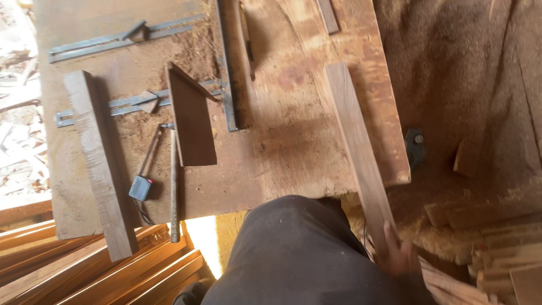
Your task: The person uses a measuring tape to mark lengths on a wooden plank, then uses a hammer to set a small metal guide into a makeshift table saw setup while positioning the wood for a cut.
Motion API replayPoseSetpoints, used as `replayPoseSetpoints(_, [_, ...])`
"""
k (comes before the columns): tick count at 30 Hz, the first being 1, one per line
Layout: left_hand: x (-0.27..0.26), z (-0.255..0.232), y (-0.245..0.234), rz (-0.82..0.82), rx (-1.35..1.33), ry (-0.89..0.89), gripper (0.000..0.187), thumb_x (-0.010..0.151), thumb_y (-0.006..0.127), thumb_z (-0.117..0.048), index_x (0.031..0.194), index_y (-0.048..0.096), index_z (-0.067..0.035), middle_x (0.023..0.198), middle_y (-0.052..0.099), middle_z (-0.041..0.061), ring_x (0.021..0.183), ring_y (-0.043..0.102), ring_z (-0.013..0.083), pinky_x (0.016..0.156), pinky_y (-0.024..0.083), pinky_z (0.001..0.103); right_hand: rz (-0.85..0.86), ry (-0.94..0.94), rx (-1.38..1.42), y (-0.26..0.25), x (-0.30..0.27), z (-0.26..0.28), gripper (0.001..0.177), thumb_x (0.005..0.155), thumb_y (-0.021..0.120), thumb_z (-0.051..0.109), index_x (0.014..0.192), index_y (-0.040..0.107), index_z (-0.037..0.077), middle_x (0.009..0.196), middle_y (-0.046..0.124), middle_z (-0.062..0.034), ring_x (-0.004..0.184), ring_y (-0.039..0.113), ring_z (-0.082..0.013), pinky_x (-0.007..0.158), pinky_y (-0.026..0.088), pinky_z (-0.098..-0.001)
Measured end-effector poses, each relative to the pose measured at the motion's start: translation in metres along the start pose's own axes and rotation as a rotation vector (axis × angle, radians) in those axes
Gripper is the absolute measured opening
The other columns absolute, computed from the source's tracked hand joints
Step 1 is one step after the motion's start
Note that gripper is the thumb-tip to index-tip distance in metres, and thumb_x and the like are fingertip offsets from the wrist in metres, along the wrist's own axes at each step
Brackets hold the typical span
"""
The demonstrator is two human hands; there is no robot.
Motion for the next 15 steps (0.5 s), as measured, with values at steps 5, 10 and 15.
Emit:
replayPoseSetpoints(5, [0.010, -0.008, -0.040, -0.106, -0.028, 0.034, 0.040, 0.095, 0.068, -0.049, 0.102, 0.075, -0.011, 0.092, 0.076, 0.012, 0.082, 0.072, 0.0299, 0.076, 0.057, 0.042, -0.053, 0.100, 0.355, -0.077, 0.229, 0.093, 0.086, 0.091, 0.071, 0.031, 0.164, 0.025, 0.022, 0.160, 0.021, -0.0332, 0.142, 0.038, -0.0488, 0.105, 0.047, -0.0544])
replayPoseSetpoints(10, [0.014, -0.014, -0.052, -0.160, -0.015, 0.066, 0.038, 0.094, 0.070, -0.049, 0.103, 0.074, -0.012, 0.091, 0.075, 0.012, 0.082, 0.071, 0.0308, 0.075, 0.057, 0.043, 0.054, 0.147, 0.189, -0.113, 0.375, 0.142, 0.093, 0.083, 0.079, 0.041, 0.161, 0.032, 0.019, 0.151, 0.035, -0.0346, 0.133, 0.044, -0.0507, 0.108, 0.041, -0.0590])
replayPoseSetpoints(15, [0.033, 0.012, -0.041, -0.184, 0.034, 0.104, 0.037, 0.093, 0.072, -0.049, 0.104, 0.073, -0.013, 0.091, 0.074, 0.012, 0.082, 0.070, 0.0317, 0.074, 0.056, 0.044, -0.327, -0.256, 0.158, -0.106, 0.331, 0.120, 0.089, 0.078, 0.083, 0.045, 0.154, 0.049, 0.012, 0.134, 0.059, -0.0266, 0.122, 0.056, -0.0459, 0.102, 0.048, -0.0556])
Point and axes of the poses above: each hand's wrist, its own x-axis towards the middle knuckle, its own y-axis out of the palm, z = x × y, the point moved 8 cm from there along x, towards the middle knuckle
